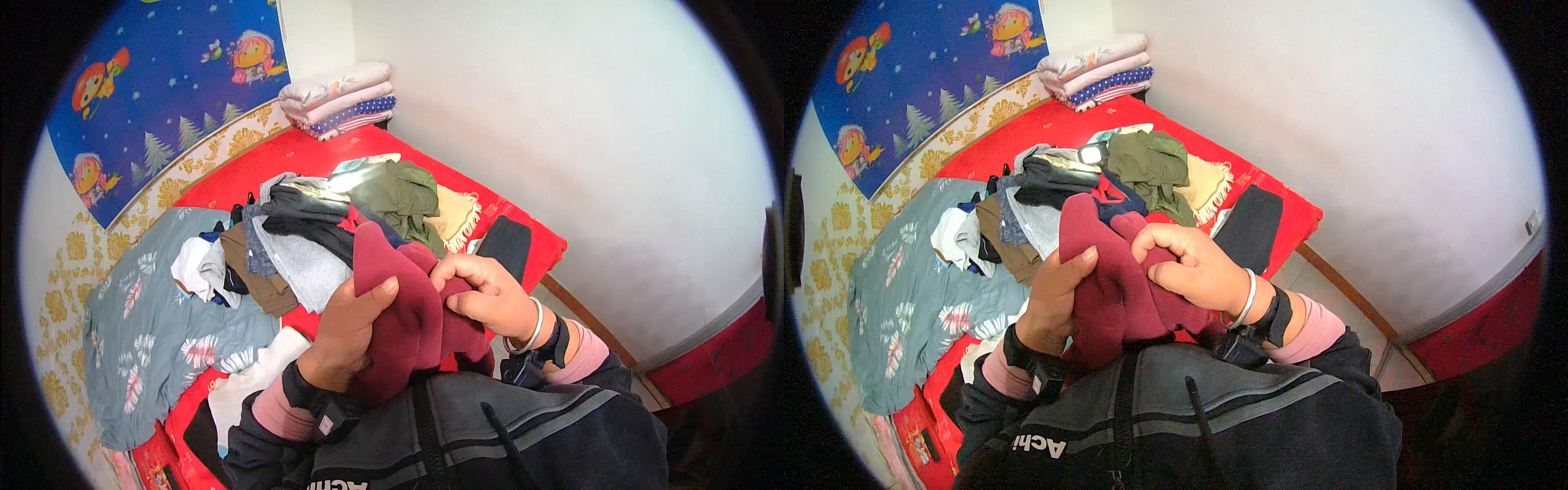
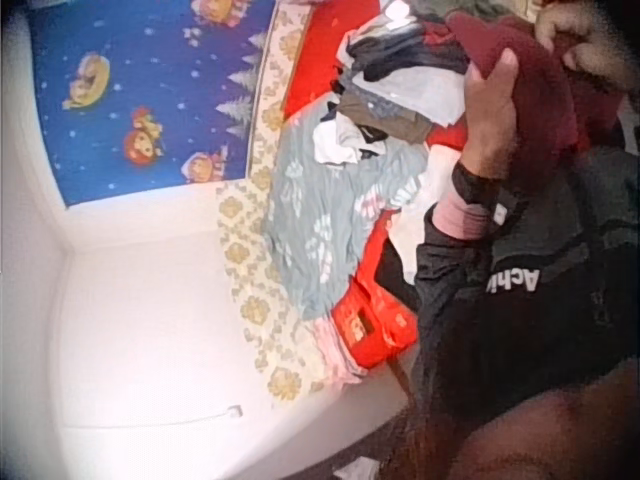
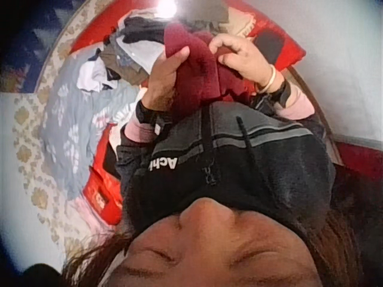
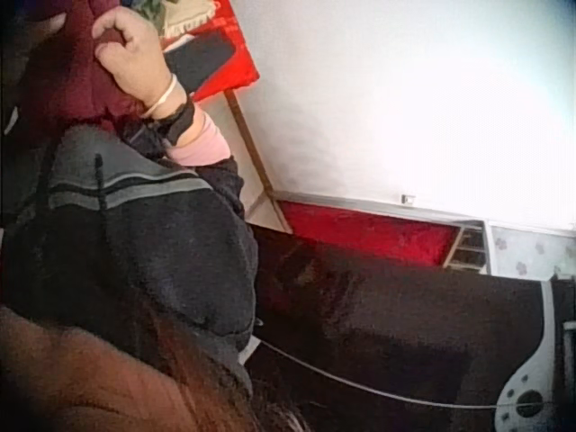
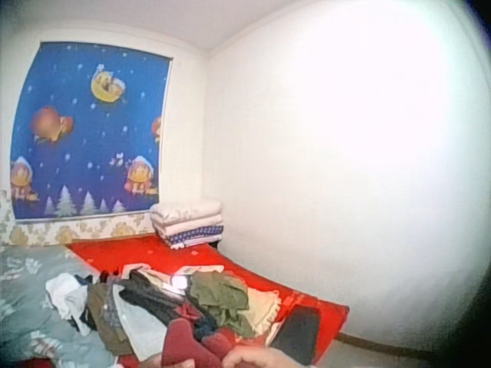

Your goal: The person folds several garments on a bed, including a green sweatshirt, a black-and-white patterned top, a light blue and white sweater, and a maroon sweatshirt. Each item is smoothed, folded in half or quarters, and placed into a growing stack.

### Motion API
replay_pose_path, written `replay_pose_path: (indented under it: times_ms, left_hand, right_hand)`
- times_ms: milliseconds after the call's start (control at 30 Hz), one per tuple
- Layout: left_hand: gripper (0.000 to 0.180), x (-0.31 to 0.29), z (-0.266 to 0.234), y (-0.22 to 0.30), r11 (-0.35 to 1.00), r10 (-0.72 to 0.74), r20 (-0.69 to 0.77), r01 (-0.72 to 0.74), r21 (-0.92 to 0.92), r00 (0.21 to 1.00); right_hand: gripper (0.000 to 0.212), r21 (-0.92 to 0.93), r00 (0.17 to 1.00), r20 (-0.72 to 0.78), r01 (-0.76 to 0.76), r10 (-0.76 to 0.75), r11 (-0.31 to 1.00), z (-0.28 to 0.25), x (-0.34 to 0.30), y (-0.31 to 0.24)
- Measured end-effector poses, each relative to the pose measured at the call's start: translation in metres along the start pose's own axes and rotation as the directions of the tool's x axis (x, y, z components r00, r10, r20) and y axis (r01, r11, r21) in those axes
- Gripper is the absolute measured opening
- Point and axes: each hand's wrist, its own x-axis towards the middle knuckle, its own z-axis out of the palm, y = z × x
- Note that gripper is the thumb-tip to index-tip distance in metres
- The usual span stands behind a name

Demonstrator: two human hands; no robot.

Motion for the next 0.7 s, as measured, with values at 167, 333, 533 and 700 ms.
replay_pose_path:
  times_ms: [167,333,533,700]
  left_hand:
    - [0.031,-0.003,-0.021,-0.028,0.990,-0.026,-0.027,0.022,-0.140,0.999]
    - [0.033,-0.006,-0.037,-0.054,0.926,-0.151,0.024,0.150,-0.347,0.988]
    - [0.033,-0.008,-0.047,-0.077,0.920,-0.171,0.009,0.163,-0.355,0.985]
    - [0.032,-0.007,-0.052,-0.088,0.950,-0.174,-0.071,0.148,-0.276,0.982]
  right_hand:
    - [0.014,-0.102,1.000,-0.005,-0.013,0.013,0.995,0.007,-0.006,0.022]
    - [0.015,0.091,0.987,-0.006,-0.160,0.161,0.983,0.009,-0.013,0.044]
    - [0.014,-0.149,1.000,-0.017,-0.026,0.023,0.989,0.010,-0.021,0.064]
    - [0.011,-0.409,0.999,-0.028,-0.037,0.028,0.912,0.008,-0.021,0.074]
